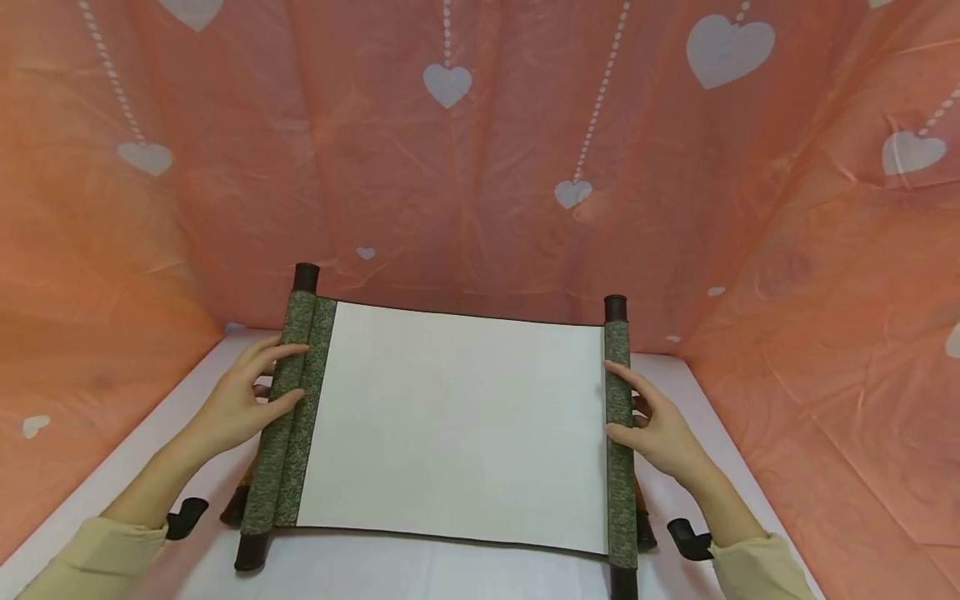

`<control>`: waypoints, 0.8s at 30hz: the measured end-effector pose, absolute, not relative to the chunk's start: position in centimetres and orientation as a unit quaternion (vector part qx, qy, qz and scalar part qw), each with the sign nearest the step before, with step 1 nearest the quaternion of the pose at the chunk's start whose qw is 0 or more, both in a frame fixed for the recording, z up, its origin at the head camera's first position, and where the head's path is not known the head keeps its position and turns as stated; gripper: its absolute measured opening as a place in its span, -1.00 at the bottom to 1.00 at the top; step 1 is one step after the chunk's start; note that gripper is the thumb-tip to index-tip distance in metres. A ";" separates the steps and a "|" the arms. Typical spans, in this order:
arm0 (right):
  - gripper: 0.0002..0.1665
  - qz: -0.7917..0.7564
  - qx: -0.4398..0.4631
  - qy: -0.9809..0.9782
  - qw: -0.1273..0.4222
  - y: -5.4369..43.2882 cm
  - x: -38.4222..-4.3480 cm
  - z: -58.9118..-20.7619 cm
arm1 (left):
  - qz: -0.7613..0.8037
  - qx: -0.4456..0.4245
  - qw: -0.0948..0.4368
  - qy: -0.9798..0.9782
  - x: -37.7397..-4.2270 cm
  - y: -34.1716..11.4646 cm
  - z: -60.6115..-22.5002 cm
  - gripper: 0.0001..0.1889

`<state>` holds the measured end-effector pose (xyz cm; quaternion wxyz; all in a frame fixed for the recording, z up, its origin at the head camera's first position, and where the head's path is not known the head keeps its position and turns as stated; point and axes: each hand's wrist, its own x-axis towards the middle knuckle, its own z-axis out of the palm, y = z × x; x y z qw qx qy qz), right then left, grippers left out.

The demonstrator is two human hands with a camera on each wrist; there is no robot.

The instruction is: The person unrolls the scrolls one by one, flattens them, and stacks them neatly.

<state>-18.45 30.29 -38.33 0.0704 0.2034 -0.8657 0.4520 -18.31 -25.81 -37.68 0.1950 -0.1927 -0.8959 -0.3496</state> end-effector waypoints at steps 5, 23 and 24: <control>0.02 0.467 0.197 -0.860 0.060 30.6 -18.4 -38.2 | -0.344 -0.191 0.204 -0.896 -18.2 -26.1 -37.8 -0.39; 0.19 0.396 0.186 -0.896 0.076 30.7 -19.1 -38.4 | -0.346 -0.194 0.174 -0.901 -18.0 -27.0 -37.4 -0.37; 0.21 0.397 0.190 -0.895 0.076 30.8 -19.1 -38.3 | -0.345 -0.195 0.174 -0.901 -18.0 -27.2 -37.4 -0.37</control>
